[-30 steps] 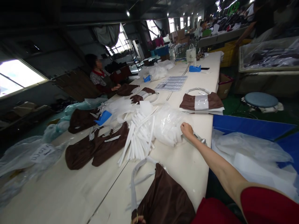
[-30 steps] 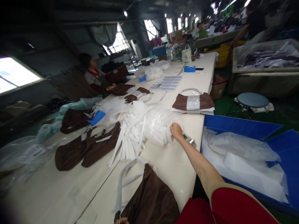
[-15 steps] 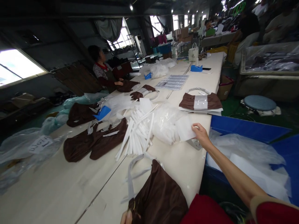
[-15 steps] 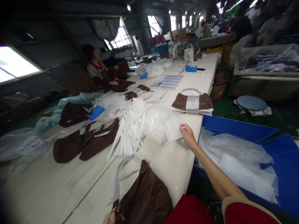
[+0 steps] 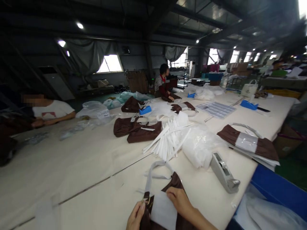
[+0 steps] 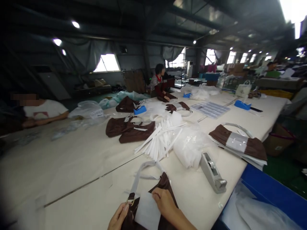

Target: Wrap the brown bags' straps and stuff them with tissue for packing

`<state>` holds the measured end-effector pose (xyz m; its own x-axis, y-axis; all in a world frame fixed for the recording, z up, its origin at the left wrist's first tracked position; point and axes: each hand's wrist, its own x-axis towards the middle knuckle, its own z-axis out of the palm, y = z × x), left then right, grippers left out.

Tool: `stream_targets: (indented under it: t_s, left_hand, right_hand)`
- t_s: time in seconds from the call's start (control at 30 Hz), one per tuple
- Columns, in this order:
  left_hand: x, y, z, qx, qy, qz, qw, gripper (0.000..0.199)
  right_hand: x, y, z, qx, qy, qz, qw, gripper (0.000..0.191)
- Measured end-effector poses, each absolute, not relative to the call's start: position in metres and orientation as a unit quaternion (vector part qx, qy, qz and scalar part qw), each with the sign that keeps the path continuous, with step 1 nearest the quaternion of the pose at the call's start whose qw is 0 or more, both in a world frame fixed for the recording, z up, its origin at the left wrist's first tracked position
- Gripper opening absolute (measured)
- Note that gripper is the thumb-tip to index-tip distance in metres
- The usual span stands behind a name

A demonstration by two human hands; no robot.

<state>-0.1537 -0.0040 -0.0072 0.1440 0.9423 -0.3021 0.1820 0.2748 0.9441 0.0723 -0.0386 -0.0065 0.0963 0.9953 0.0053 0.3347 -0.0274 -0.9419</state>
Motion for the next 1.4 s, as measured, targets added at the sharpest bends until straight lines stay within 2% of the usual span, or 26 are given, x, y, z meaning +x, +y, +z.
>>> stream_targets:
  t_s: [0.13, 0.23, 0.3, 0.43, 0.57, 0.67, 0.77, 0.87, 1.0, 1.1, 1.23, 1.4]
  left_hand:
    - [-0.159, -0.006, -0.01, 0.536, 0.516, 0.325, 0.584, 0.054]
    - [-0.163, -0.007, -0.009, 0.533, 0.496, 0.319, 0.606, 0.051]
    - [-0.165, -0.008, -0.01, 0.524, 0.484, 0.311, 0.628, 0.052]
    - [-0.162, -0.01, -0.01, 0.492, 0.481, 0.343, 0.64, 0.052]
    - [-0.155, -0.016, -0.003, 0.481, 0.483, 0.343, 0.646, 0.048]
    - [-0.153, -0.019, 0.006, 0.491, 0.495, 0.347, 0.627, 0.046]
    - [-0.152, -0.02, 0.013, 0.489, 0.512, 0.39, 0.589, 0.043]
    - [-0.152, -0.021, 0.019, 0.473, 0.51, 0.386, 0.606, 0.04]
    - [-0.148, -0.022, 0.022, 0.46, 0.478, 0.391, 0.638, 0.039]
    - [-0.146, -0.021, 0.018, 0.458, 0.46, 0.395, 0.65, 0.043]
    - [-0.145, -0.018, 0.01, 0.443, 0.465, 0.416, 0.644, 0.05]
    - [-0.143, -0.014, 0.007, 0.398, 0.477, 0.433, 0.653, 0.08]
  right_hand:
    - [0.047, -0.022, 0.008, -0.57, -0.568, 0.439, 0.4, 0.026]
    - [0.039, -0.016, 0.012, -0.557, -0.547, 0.472, 0.41, 0.027]
    - [0.037, -0.016, 0.012, -0.556, -0.501, 0.495, 0.441, 0.03]
    - [0.033, -0.033, 0.013, -0.509, -0.303, 0.581, 0.558, 0.048]
    - [0.022, -0.063, 0.018, -0.431, -0.227, 0.671, 0.558, 0.053]
    - [0.023, -0.073, 0.021, -0.47, -0.191, 0.645, 0.572, 0.047]
    - [0.039, -0.068, 0.018, -0.551, -0.124, 0.552, 0.614, 0.041]
    - [0.054, -0.056, 0.011, -0.595, -0.104, 0.488, 0.63, 0.034]
    - [0.039, -0.038, 0.01, -0.579, -0.138, 0.537, 0.598, 0.031]
    - [0.012, -0.023, 0.013, -0.537, -0.154, 0.6, 0.573, 0.024]
    - [-0.007, -0.009, 0.018, -0.466, -0.136, 0.637, 0.599, 0.02]
    - [-0.008, -0.014, 0.021, -0.43, -0.13, 0.66, 0.602, 0.022]
